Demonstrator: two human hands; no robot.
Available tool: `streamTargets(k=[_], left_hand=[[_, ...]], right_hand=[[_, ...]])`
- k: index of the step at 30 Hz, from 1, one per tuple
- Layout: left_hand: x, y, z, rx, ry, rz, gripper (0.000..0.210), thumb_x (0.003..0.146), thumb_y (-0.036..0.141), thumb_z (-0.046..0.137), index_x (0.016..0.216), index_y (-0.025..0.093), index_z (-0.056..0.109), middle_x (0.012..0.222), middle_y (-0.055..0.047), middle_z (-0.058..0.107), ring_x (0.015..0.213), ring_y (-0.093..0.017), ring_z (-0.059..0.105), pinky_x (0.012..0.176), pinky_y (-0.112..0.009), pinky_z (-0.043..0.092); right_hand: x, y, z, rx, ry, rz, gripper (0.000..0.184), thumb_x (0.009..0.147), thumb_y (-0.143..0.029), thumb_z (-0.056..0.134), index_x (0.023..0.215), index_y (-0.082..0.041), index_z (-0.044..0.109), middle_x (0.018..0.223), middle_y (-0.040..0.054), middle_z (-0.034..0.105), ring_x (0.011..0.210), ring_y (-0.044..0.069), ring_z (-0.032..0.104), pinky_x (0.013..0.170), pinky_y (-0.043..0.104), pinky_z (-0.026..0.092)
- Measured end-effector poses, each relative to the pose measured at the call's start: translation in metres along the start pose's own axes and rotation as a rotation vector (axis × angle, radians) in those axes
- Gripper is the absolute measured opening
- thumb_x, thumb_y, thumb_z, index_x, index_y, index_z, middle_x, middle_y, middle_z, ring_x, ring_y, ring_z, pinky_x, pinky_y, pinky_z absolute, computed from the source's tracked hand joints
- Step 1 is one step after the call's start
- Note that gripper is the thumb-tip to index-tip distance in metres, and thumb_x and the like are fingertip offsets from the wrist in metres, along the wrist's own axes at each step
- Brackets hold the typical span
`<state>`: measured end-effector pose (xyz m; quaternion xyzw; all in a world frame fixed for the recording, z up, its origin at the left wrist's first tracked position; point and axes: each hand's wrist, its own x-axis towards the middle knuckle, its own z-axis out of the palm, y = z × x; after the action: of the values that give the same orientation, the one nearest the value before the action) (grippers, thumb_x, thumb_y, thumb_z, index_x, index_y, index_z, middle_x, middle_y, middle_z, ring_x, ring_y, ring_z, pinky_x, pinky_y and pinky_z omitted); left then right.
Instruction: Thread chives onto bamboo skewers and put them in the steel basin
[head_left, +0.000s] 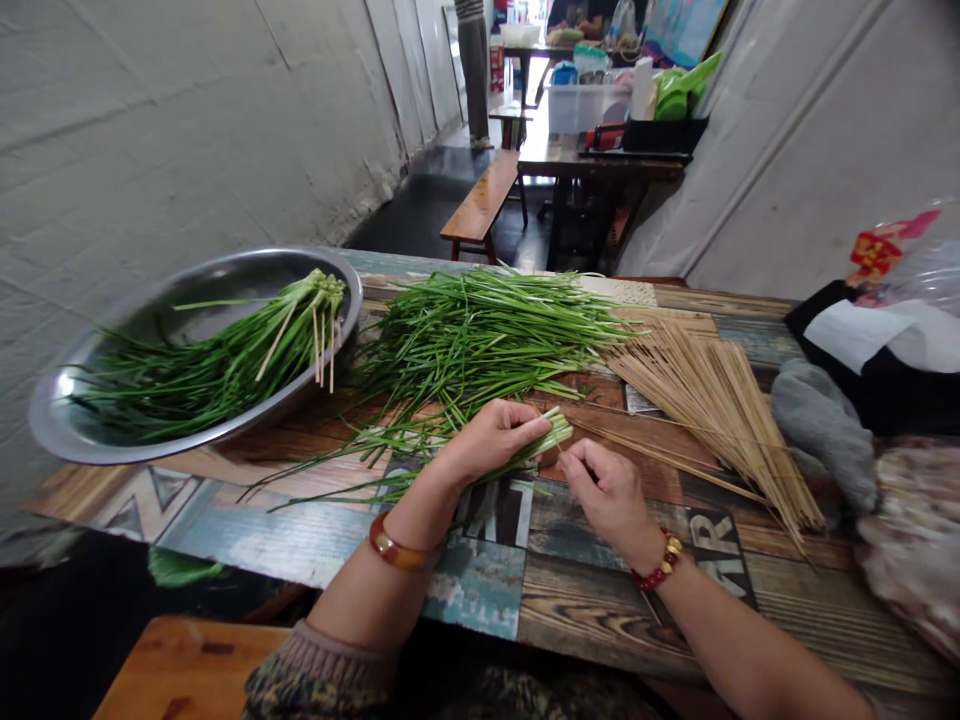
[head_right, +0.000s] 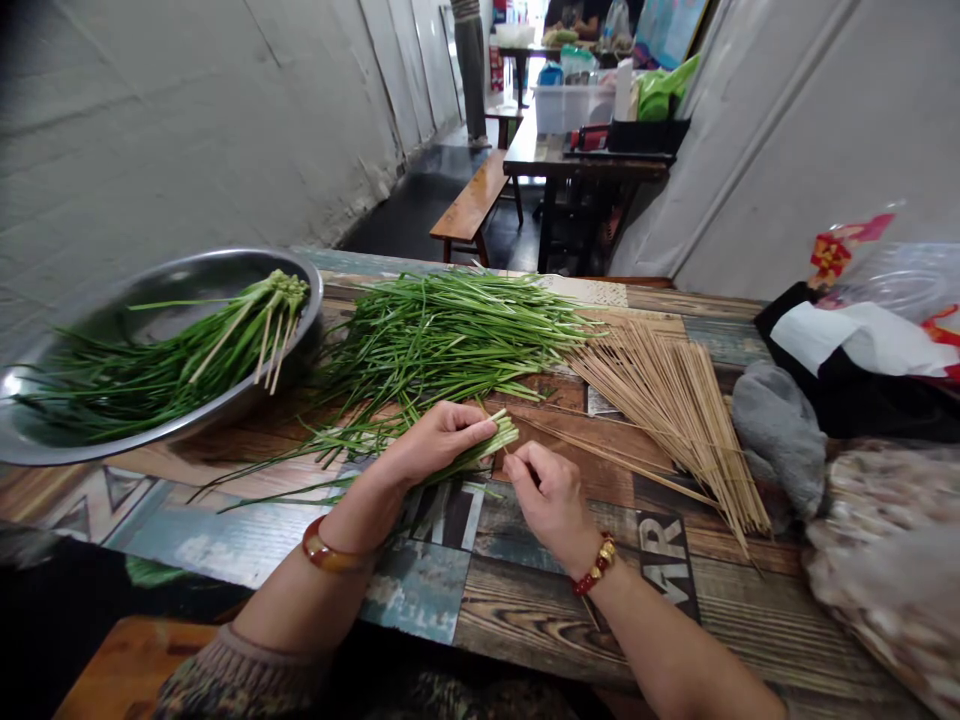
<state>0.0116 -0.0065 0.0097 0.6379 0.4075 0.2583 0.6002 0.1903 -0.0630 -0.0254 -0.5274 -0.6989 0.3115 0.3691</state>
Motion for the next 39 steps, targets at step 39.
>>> streamTargets(k=[39], left_hand=[[0.032,0.014,-0.057,1.341,0.718,-0.158,0.025,0.090,0.031,0.047,0.099,0.018,0.067,0.098,-0.009,0.063,0.086,-0.022,0.063,0.070,-0.030,0.046]], right_hand=[[0.008,0.010,0.009,0.368,-0.041,0.143,0.022,0.086,-0.036,0.052,0.097,-0.018,0.056,0.062,-0.0027,0.059,0.050,0.011,0.058,0.047,0.021,0.043]])
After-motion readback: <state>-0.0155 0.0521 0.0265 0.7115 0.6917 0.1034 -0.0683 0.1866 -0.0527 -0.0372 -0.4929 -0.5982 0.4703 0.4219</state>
